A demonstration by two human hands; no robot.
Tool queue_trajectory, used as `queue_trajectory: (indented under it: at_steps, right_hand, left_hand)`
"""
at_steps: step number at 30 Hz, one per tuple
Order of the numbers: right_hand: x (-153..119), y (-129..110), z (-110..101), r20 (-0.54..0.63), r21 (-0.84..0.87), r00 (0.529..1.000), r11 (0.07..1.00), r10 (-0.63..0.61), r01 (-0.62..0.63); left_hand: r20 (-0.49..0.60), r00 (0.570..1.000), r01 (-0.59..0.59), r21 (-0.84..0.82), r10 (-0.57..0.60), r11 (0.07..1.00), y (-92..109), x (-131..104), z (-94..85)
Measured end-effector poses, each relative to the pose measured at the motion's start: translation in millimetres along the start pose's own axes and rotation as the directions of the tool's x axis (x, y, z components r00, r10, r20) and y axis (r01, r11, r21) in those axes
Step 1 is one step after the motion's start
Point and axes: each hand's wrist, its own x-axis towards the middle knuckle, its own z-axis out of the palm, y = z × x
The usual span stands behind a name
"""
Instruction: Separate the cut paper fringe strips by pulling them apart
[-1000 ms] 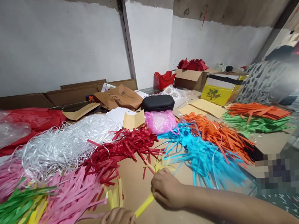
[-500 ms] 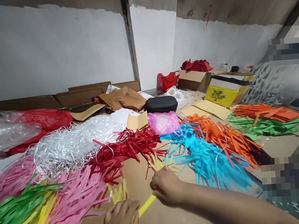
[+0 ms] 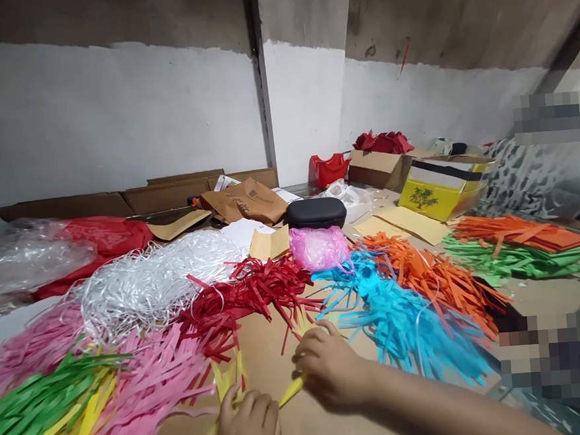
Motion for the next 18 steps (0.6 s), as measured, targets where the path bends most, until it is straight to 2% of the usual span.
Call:
queue_trajectory:
  at_steps: [2, 5, 8, 11, 14, 18]
  right_hand:
    - [0.0, -6.5, 8.6, -0.041, -0.081, 0.998, 0.996, -0.039, 0.036]
    - [-2.5, -6.7, 20.3, -0.02, -0.253, 0.991, 0.96, -0.13, 0.121]
    - [-6.5, -4.7, 19.2, -0.05, -0.36, 0.993, 0.93, -0.103, 0.079]
    - [-5.7, -13.2, 16.2, -0.048, -0.349, 0.996, 0.935, -0.079, 0.058]
    - [-3.1, -21.6, 25.1, 0.044, -0.339, 0.982, 0.922, -0.182, 0.186]
    - [-9.3, -11.7, 35.7, 0.032, -0.317, 0.982, 0.93, -0.188, 0.188]
  left_hand:
    - [-0.001, 1.0, -0.011, 0.018, 0.012, 1.0, 2.2, 0.4, -0.3]
    - [0.041, 0.999, -0.036, 0.042, 0.034, 0.998, 2.7, -1.1, -3.2]
    - [0.056, 0.998, -0.043, 0.07, 0.039, 0.997, 0.9, -3.8, -5.7]
    - [0.058, 0.997, -0.046, 0.084, 0.041, 0.995, 2.6, -5.9, -3.7]
    - [0.057, 0.996, -0.071, 0.066, 0.067, 0.995, 5.4, -8.9, -0.6]
    - [0.058, 0.995, -0.082, -0.015, 0.083, 0.996, -4.4, -19.7, -5.9]
